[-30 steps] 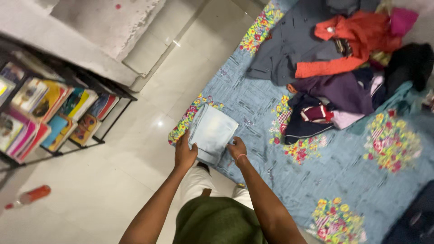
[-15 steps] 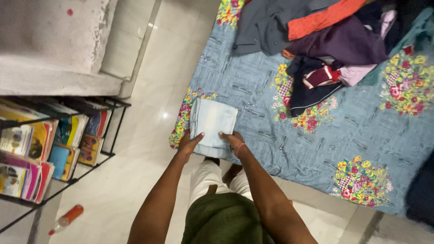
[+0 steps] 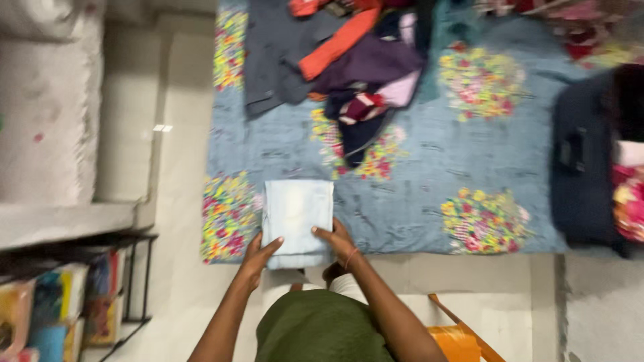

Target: The person folds several clothing items on a bed and places them into a suitcase, handling a grey shirt, a white top, a red garment, and a floral patterned item. They then take a pair of navy blue pants, smooth them out on the bed, and fold them into a square.

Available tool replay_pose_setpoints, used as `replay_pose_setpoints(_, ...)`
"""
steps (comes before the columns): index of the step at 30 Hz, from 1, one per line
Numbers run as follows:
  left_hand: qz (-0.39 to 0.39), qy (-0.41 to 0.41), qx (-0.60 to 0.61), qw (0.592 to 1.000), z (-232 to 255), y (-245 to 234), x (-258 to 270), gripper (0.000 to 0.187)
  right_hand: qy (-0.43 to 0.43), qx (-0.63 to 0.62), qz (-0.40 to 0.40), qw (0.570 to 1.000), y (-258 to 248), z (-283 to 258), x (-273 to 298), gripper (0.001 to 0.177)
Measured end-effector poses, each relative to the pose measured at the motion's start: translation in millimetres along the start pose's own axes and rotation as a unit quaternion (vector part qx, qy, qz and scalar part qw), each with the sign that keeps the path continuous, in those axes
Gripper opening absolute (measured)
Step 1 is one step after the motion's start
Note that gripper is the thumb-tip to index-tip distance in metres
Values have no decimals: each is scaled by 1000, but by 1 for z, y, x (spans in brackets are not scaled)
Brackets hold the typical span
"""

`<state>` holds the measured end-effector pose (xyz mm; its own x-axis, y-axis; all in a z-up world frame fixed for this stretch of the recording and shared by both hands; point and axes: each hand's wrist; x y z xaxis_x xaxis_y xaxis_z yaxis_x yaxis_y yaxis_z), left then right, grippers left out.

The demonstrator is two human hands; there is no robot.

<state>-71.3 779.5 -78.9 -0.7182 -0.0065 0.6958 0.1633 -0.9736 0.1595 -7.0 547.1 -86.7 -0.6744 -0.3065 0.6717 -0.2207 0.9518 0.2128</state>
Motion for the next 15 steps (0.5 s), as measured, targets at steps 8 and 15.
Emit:
replay_pose_setpoints(8,-65,42,-82,994,4,142,14,62,-82,-82,90,989,-115,-4,94,68)
replay_pose_setpoints(15,-178,72,-139,971,3,280,-1,59,-152,-123,244,950,-219,12,164,60)
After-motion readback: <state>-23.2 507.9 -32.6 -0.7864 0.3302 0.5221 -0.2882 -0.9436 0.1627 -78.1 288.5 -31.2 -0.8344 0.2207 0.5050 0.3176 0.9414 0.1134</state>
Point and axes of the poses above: each hand's wrist, its own x-axis away from the middle knuckle, its own y-axis out of the palm, z = x × y, and after that the axes turned 5 degrees about -z, right-handed
